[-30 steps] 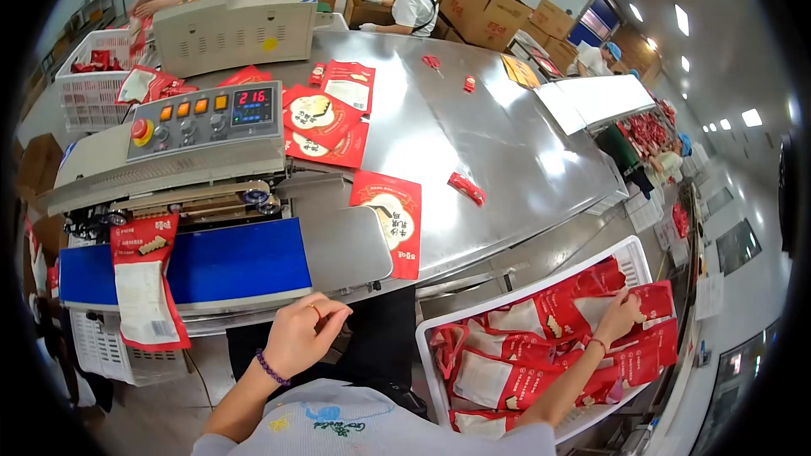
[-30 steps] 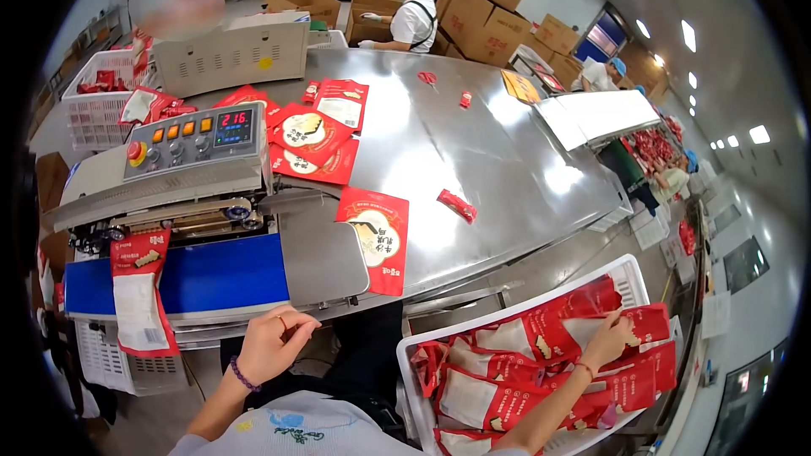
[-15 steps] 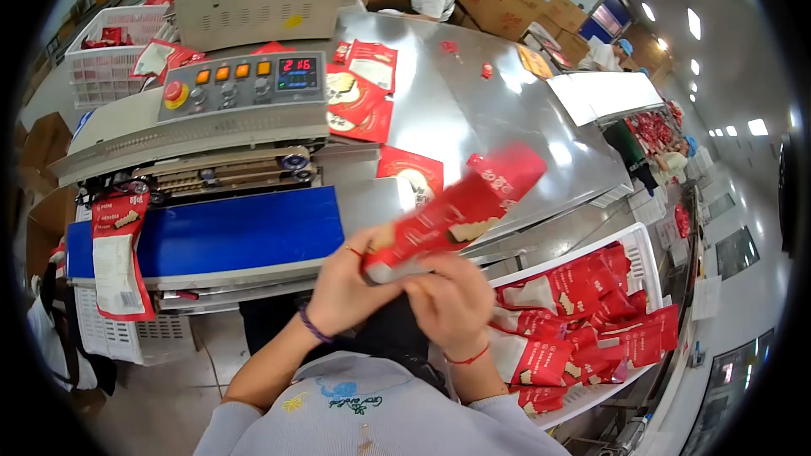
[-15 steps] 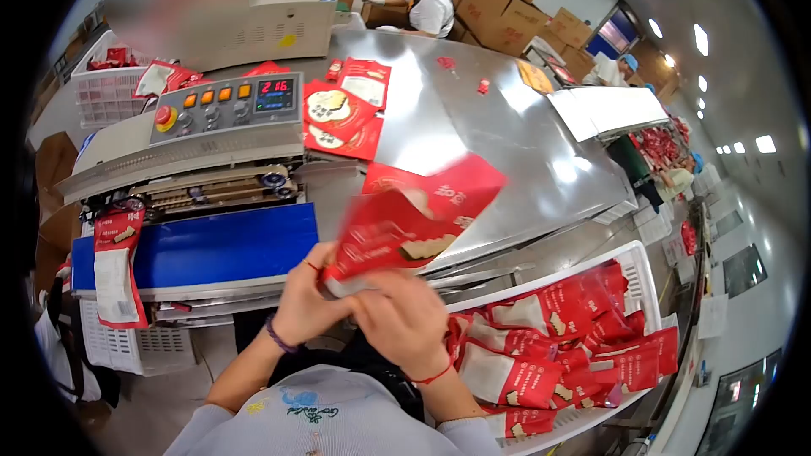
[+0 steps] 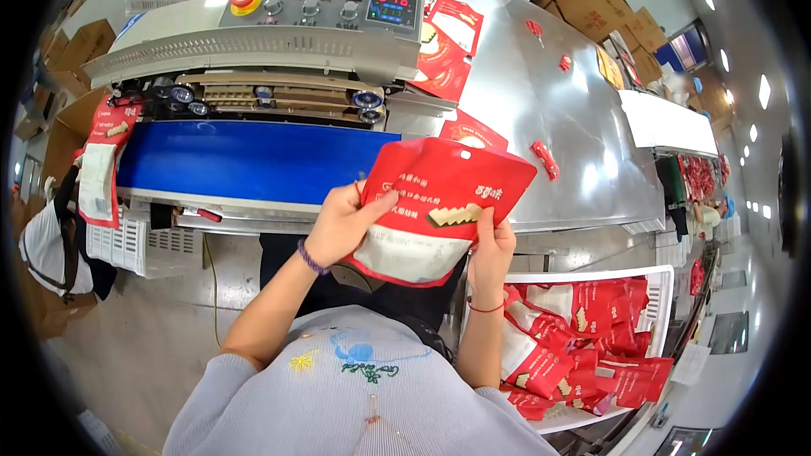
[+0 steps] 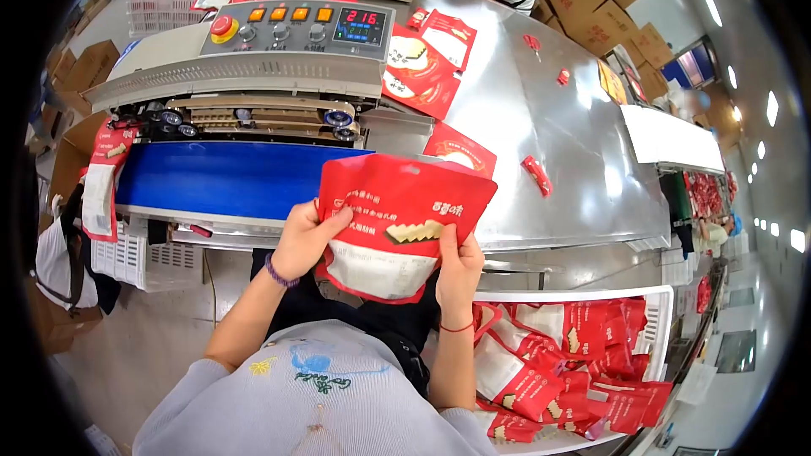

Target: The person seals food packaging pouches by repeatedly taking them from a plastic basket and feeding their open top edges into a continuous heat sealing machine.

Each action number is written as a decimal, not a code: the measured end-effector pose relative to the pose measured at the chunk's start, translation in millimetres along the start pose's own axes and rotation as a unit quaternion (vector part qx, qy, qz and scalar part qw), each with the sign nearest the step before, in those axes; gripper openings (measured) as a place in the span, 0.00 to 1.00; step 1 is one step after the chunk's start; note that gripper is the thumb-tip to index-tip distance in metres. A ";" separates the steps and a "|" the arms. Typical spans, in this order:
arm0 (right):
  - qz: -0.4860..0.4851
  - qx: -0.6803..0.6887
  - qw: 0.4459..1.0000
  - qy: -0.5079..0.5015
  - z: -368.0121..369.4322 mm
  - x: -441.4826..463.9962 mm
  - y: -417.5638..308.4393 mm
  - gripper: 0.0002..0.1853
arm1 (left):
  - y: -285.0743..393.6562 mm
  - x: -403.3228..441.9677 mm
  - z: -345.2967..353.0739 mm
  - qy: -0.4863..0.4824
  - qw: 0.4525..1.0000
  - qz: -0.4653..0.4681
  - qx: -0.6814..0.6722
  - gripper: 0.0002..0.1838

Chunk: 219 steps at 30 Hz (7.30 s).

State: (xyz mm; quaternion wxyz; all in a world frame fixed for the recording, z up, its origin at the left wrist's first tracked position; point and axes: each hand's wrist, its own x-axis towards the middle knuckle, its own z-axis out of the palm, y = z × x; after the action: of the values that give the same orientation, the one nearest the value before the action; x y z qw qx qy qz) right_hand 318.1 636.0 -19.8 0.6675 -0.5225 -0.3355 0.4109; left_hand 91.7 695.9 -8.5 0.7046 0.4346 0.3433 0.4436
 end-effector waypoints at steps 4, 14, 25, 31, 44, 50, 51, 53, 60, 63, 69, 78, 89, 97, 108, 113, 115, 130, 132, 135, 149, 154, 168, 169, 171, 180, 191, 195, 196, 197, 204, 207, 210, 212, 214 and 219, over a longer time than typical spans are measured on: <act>-0.020 0.027 0.999 0.041 0.1 22.5 10.8 0.15 | -12.8 36.7 -8.4 -0.078 0.997 0.006 -0.013 0.10; -0.042 -0.085 0.994 0.050 -9.8 76.3 14.4 0.07 | -35.8 91.0 -6.4 0.168 0.979 0.041 0.106 0.14; -0.033 -0.103 0.994 0.000 9.8 116.8 16.8 0.16 | -20.5 104.7 -37.8 0.203 0.978 -0.050 -0.019 0.09; 0.027 -0.115 0.992 -0.040 42.8 120.1 40.1 0.17 | -29.4 102.9 -92.6 0.262 0.951 0.030 0.160 0.16; -0.197 -0.527 0.817 0.126 -77.7 -12.6 -8.2 0.15 | 42.3 -30.9 10.8 0.107 0.941 0.181 0.267 0.10; -0.081 -0.642 0.743 0.170 -150.5 -132.8 16.5 0.20 | 15.7 -21.2 79.5 -0.115 0.952 0.119 0.256 0.06; -0.083 -0.639 0.746 0.170 -169.0 -143.2 39.9 0.20 | 14.4 -19.8 83.3 -0.132 0.950 0.105 0.263 0.06; 0.035 -0.492 0.859 0.138 -203.0 -156.3 76.7 0.14 | 10.0 -18.0 86.3 -0.150 0.950 0.090 0.258 0.06; 0.036 -0.185 0.964 0.188 -155.2 -144.0 -26.9 0.11 | -10.1 -8.7 52.3 -0.154 0.943 0.022 0.293 0.15; 0.039 0.063 0.992 0.099 -105.3 -129.7 -91.4 0.15 | -20.5 -3.7 63.1 -0.295 0.912 0.103 0.266 0.45; 0.041 0.139 0.984 -0.108 -49.5 -81.3 -95.3 0.13 | -12.8 -22.5 58.9 -0.306 0.951 -0.020 0.026 0.23; 0.045 -0.037 0.998 -0.023 -10.7 -13.8 -28.2 0.11 | 3.5 -6.0 -3.7 -0.025 0.998 -0.005 0.058 0.10; -0.044 -0.179 0.983 0.006 -18.7 88.3 2.9 0.10 | -34.6 103.1 -1.9 0.183 0.982 0.017 0.040 0.13; -0.056 -0.157 0.986 0.018 11.1 114.5 17.9 0.13 | -23.8 118.2 -24.4 0.232 0.971 -0.045 -0.047 0.09; -0.108 -0.210 0.971 -0.030 47.0 99.9 44.8 0.18 | 0.7 59.8 -115.2 0.257 0.887 0.023 0.382 0.24; -0.211 -0.440 0.858 0.159 -55.1 18.4 -3.2 0.09 | 27.5 -6.9 -94.0 0.316 0.896 0.115 0.292 0.17; -0.224 -0.542 0.768 0.256 -111.6 -17.2 -17.9 0.14 | 32.4 -19.2 -63.4 0.271 0.916 0.133 0.263 0.15; -0.024 -0.423 0.899 -0.108 -84.2 -114.5 -144.2 0.05 | -28.4 -1.3 86.7 -0.352 0.878 0.142 0.291 0.47; -0.103 -0.319 0.919 -0.205 -86.8 -92.2 -146.7 0.08 | -34.9 2.1 104.1 -0.405 0.886 0.155 0.163 0.36; -0.221 -0.250 0.919 -0.209 -76.3 -63.7 -146.0 0.12 | -43.6 5.4 100.7 -0.342 0.939 0.026 -0.031 0.05; 0.042 -0.135 0.986 -0.092 -94.3 -13.4 -57.2 0.21 | -25.3 15.1 74.6 -0.062 0.996 -0.037 -0.048 0.18; -0.012 -0.157 0.987 0.037 -65.2 26.3 -34.5 0.10 | -43.4 59.0 36.8 -0.084 0.995 -0.022 0.046 0.18; 0.071 0.028 0.996 0.054 -72.1 116.6 25.4 0.11 | -72.6 125.7 41.5 0.177 0.983 -0.012 0.052 0.11; 0.014 -0.002 0.999 0.052 -74.8 121.0 32.7 0.12 | -77.7 128.8 37.9 0.178 0.983 -0.013 0.050 0.11; -0.045 -0.030 0.997 0.058 -67.4 122.6 29.9 0.17 | -81.0 132.4 31.8 0.192 0.976 0.018 0.103 0.09; -0.100 -0.168 0.980 0.029 -45.0 128.4 29.3 0.18 | -74.3 127.6 3.3 0.272 0.937 0.057 0.212 0.18; -0.196 -0.278 0.940 0.009 -99.5 55.1 2.3 0.13 | -7.8 -5.7 29.6 0.306 0.839 0.209 0.398 0.15; -0.227 -0.542 0.782 0.209 -240.3 1.7 -16.6 0.13 | -11.1 -23.6 91.0 0.150 0.919 0.207 0.301 0.11; -0.199 -0.570 0.764 0.230 -265.1 -25.2 -35.8 0.14 | -12.7 -27.6 103.4 0.096 0.916 0.197 0.335 0.10; -0.133 -0.556 0.781 0.252 -293.2 -50.9 -43.8 0.19 | -16.5 -29.2 119.7 0.054 0.935 0.182 0.298 0.10; 0.104 -0.626 0.766 0.105 -338.0 -189.9 25.9 0.24 | -46.8 -24.7 183.6 -0.142 0.942 0.066 0.296 0.09; 0.083 -0.613 0.781 0.084 -313.5 -154.2 -15.2 0.12 | -58.2 -21.8 189.4 -0.216 0.929 0.078 0.290 0.04; 0.054 -0.621 0.782 -0.012 -269.7 -116.5 -69.5 0.09 | -68.3 -16.6 192.5 -0.328 0.866 0.138 0.351 0.25; 0.024 -0.641 0.746 -0.179 -233.3 -95.9 -109.0 0.12 | -79.4 -14.0 200.7 -0.404 0.811 0.216 0.363 0.43; 0.061 -0.651 0.689 -0.311 -189.1 -80.0 -143.7 0.12 | -90.0 -12.7 207.5 -0.479 0.752 0.227 0.392 0.55; 0.018 -0.400 0.802 -0.443 -135.4 -45.0 -184.6 0.32 | -95.1 -23.3 183.0 -0.438 0.862 0.147 0.207 0.20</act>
State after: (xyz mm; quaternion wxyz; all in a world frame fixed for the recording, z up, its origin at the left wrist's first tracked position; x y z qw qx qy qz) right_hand 453.8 516.9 128.0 0.1705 -0.5103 -0.7200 0.4383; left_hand 273.3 596.3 -22.6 0.6030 0.7655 0.0153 0.2242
